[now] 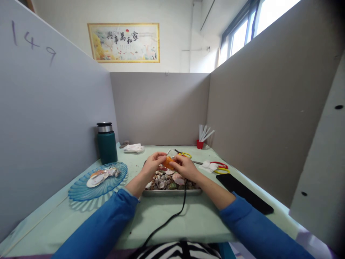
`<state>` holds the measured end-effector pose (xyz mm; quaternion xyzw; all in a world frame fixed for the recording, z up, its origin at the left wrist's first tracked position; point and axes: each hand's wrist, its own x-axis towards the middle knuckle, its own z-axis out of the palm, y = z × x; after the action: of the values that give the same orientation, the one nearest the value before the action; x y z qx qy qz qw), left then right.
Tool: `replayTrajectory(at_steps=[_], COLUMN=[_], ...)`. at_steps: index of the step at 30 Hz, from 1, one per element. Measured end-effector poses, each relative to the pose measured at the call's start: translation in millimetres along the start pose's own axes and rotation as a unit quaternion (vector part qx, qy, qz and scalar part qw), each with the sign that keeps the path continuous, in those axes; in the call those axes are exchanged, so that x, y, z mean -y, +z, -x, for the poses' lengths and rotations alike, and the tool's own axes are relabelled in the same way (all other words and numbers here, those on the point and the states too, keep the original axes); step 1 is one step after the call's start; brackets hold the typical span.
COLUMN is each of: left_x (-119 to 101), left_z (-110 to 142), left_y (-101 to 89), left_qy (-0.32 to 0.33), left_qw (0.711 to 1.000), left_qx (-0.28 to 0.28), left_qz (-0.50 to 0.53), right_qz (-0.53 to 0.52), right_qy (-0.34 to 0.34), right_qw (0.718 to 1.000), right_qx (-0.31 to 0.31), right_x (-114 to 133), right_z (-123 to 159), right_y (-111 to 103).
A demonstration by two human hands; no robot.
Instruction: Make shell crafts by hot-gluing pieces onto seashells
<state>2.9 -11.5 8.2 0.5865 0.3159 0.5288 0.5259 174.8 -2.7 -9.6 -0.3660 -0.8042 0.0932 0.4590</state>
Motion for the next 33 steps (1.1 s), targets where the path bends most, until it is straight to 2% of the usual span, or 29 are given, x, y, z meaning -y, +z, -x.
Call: replayTrajectory(at_steps=[5, 9, 18, 27, 33], left_x=[0, 1, -1, 0, 0], left_z=[0, -1, -1, 0, -2], left_y=[0.4, -0.9, -0.8, 1.0, -0.4], left_qy=[-0.001, -0.012, -0.020, -0.032, -0.039], left_qw=[0.998, 0.996, 0.996, 0.993, 0.990], left_qx=[0.030, 0.026, 0.033, 0.037, 0.032], left_qz=[-0.050, -0.085, -0.078, -0.110, -0.132], right_qz=[-0.027, -0.043, -0.078, -0.026, -0.029], right_qy=[0.017, 0.022, 0.025, 0.053, 0.071], right_qw=[0.998, 0.997, 0.996, 0.998, 0.997], right_qx=[0.049, 0.066, 0.036, 0.000, -0.020], right_x=[7, 6, -5, -10, -12], right_z=[1, 1, -1, -2, -3], right_y=[-4, -4, 0, 0, 2])
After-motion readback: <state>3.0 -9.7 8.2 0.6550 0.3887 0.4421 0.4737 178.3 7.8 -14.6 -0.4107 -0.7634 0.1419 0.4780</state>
